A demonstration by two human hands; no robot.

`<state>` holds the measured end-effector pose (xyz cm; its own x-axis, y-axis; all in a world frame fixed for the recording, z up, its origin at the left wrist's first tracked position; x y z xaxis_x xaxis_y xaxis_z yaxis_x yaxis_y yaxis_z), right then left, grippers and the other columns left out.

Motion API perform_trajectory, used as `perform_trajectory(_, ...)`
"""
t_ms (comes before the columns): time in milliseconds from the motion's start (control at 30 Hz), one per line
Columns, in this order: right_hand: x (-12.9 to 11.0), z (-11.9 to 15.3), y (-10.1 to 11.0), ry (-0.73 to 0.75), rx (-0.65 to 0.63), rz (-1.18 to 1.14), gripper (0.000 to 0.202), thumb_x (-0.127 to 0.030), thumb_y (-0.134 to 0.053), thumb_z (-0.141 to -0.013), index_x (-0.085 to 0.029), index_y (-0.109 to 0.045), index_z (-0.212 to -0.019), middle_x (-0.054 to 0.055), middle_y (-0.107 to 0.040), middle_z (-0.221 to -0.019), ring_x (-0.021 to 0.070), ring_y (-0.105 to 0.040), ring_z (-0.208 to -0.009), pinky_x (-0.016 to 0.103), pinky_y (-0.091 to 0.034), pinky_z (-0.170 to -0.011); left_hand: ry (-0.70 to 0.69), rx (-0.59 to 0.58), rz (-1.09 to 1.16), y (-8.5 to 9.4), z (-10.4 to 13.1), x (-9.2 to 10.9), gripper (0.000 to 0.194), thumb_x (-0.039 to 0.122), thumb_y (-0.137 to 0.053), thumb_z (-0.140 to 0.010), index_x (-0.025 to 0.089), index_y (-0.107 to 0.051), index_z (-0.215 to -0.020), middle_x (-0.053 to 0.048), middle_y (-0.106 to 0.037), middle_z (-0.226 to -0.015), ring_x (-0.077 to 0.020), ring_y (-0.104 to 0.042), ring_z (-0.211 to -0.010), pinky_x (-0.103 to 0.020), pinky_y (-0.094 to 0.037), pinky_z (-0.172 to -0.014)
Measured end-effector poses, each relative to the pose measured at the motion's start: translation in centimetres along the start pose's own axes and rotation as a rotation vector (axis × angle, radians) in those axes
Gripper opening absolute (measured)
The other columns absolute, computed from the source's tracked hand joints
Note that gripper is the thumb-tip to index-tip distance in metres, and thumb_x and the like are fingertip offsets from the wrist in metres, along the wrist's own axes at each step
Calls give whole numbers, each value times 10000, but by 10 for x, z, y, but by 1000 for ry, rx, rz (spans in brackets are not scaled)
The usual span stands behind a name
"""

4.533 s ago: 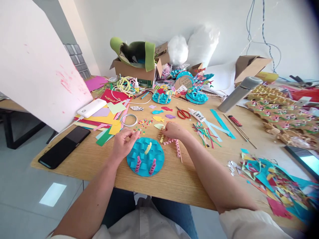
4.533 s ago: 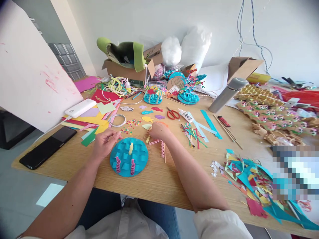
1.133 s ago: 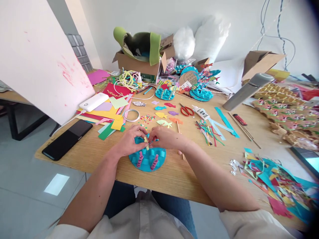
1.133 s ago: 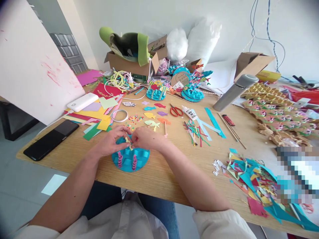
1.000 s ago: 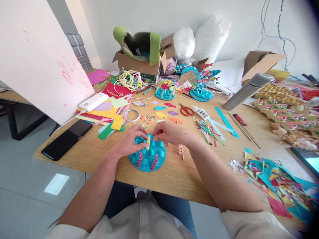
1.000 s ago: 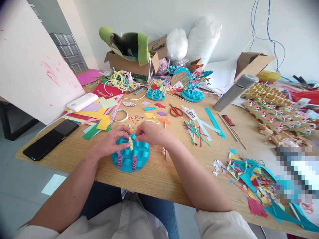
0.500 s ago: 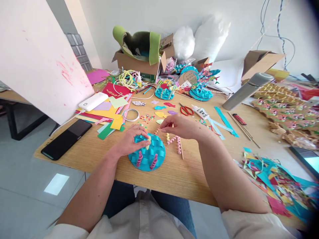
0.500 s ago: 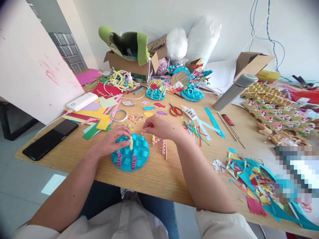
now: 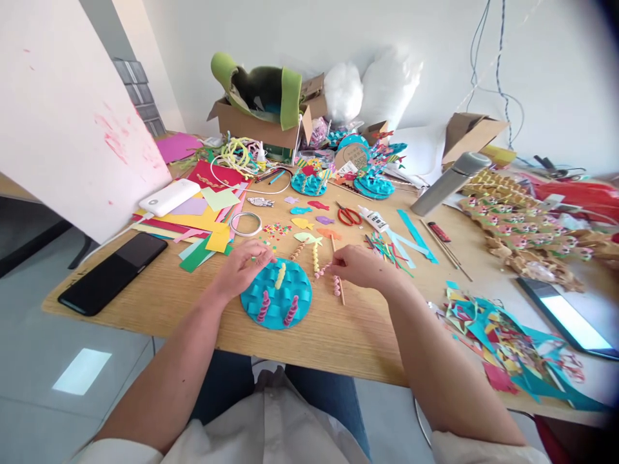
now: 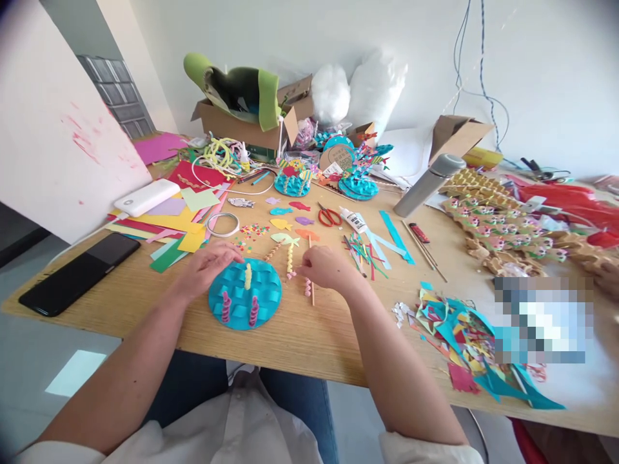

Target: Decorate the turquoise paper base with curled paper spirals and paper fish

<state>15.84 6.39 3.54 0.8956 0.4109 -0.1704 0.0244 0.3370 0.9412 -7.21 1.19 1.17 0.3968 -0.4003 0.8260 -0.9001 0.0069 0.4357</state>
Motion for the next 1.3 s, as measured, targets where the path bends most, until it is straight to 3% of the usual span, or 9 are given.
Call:
perform_trajectory(100, 8, 3, -20, -85, -76, 36, 328, -345, -556, -824, -170, -621, -554, 53, -640, -610, 148, -547, -591, 273, -270, -521, -6, 8, -5, -1, 0, 0, 412, 484, -485, -900, 176, -716, -755, -67, -674, -863, -202, -614, -903, -324, -463, -841)
perform_trajectory(233, 10, 4, -29, -135, -86, 3, 278, -310, -600, -792, -181, -644, -550, 46, -638, -608, 160, -573, -649, 261, -286, -539, -14, 16, -23, -1, 0, 0, 363, 455, -526, -883, 182, -706, -726, -58, -679, -842, -198, -614, -882, -322, -456, -849)
perform_trajectory(500, 15, 10, -29, -205, -61, -78, 269, -241, -544, -769, -176, -620, -518, 62, -648, -578, 156, -564, -591, 267, -299, -523, -28, 29, -26, -2, -1, -4, 296, 414, -575, -862, 189, -699, -715, -63, -685, -844, -199, -617, -883, -332, -455, -849)
perform_trajectory(700, 38, 16, -14, -252, 54, -269, 246, -274, -570, -765, -169, -605, -546, 53, -661, -594, 127, -541, -525, 244, -328, -489, -23, 59, -7, 0, 0, -3, 273, 400, -598, -844, 185, -700, -712, -61, -679, -818, -199, -623, -857, -329, -456, -824)
perform_trajectory(833, 30, 15, -1, -89, 148, -635, 291, -407, -602, -789, -169, -615, -621, 14, -605, -570, 87, -434, -461, 228, -289, -436, 31, 118, 60, 3, -1, -4, 280, 404, -599, -836, 174, -705, -717, -69, -671, -839, -208, -630, -871, -329, -467, -817)
perform_trajectory(967, -13, 9, -4, 211, -25, -1027, 382, -545, -623, -780, -167, -627, -728, 18, -629, -647, 85, -461, -495, 213, -311, -428, 64, 208, 193, 5, -4, -1, 263, 400, -589, -850, 175, -706, -780, -59, -670, -850, -194, -629, -874, -307, -487, -785)
perform_trajectory(1100, -43, 4, -9, 362, -107, -1098, 397, -547, -643, -782, -159, -599, -711, 17, -627, -657, 65, -420, -473, 210, -292, -424, 29, 193, 224, 3, -9, 12, 191, 356, -636, -829, 194, -729, -869, -61, -658, -950, -196, -626, -961, -309, -499, -824)
perform_trajectory(1300, -47, 8, -6, 427, 6, -1068, 360, -496, -629, -822, -156, -603, -708, 6, -599, -629, 91, -487, -555, 230, -359, -518, 22, 155, 174, -2, -19, 27, 178, 342, -725, -757, 223, -762, -883, -71, -652, -1005, -215, -611, -1032, -355, -471, -943)
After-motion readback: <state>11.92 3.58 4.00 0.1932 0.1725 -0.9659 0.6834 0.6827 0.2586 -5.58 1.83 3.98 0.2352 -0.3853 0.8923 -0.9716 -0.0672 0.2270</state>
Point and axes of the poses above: each hand's wrist, its own z-axis away from the middle knuckle, its own y-axis out of the back of the hand, x = y × z, the point moved 4 cm from there along -z, towards the middle knuckle
